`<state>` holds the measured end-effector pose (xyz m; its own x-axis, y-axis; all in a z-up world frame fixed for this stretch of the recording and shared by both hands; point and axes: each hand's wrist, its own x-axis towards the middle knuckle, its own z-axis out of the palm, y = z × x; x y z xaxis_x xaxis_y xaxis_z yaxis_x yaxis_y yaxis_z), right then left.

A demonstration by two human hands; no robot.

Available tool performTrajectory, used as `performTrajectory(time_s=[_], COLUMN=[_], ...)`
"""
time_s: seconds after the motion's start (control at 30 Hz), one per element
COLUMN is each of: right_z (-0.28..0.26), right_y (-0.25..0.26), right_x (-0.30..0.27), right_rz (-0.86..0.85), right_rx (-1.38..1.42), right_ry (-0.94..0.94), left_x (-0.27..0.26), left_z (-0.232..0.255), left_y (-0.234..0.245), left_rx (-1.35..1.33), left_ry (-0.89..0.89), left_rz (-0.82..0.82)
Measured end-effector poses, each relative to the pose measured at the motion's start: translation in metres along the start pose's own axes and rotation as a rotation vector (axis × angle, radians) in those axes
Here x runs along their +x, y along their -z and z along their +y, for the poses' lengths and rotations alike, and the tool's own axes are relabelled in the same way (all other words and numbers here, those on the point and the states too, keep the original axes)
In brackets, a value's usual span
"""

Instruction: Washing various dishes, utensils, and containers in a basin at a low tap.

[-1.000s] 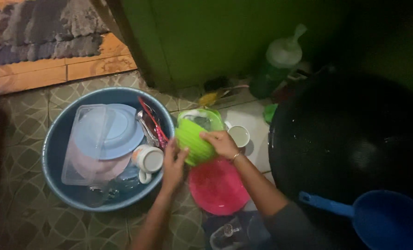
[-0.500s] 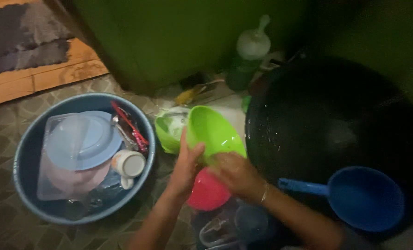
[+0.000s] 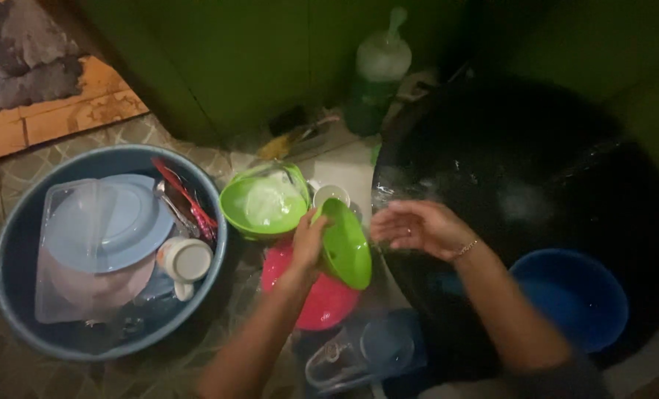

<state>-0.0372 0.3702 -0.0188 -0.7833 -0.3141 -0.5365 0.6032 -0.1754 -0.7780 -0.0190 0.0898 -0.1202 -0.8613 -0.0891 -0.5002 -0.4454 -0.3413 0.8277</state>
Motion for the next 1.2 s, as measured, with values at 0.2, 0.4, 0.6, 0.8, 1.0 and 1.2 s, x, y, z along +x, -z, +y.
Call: performTrajectory(time_s=[0.2, 0.4, 0.6, 0.8, 1.0, 1.2], right_z=[0.006, 0.016, -0.005, 0.019, 0.046, -0.014], right_y=[0.058, 0.051, 0.014, 0.034, 0.058, -0.030], right_x=[0.014, 0.029, 0.015, 0.021, 0.051, -0.007], right_rz=[0.853, 0.325, 0.646, 0.352, 0.792, 0.066], right_rx=[-0.452, 0.148, -0.223, 0.068, -0.562, 0.078], right_ry=[0.491, 0.061, 0.337, 0.069, 0.541, -0.021], left_x=[-0.002, 0.001, -0.002, -0.015, -0.031, -0.055], left_z=[0.015, 0.009, 0.018, 0.017, 0.026, 0.047], left_y=[0.005, 0.016, 0.014, 0.028, 0.028, 0.031], left_rx=[-0.277, -0.160, -0.256, -0.110, -0.164, 0.422], left_ry=[0.235, 0.074, 0.137, -0.219, -0.280, -0.860], left_rz=[-0.201, -0.100, -0.160, -0.110, -0.090, -0.177])
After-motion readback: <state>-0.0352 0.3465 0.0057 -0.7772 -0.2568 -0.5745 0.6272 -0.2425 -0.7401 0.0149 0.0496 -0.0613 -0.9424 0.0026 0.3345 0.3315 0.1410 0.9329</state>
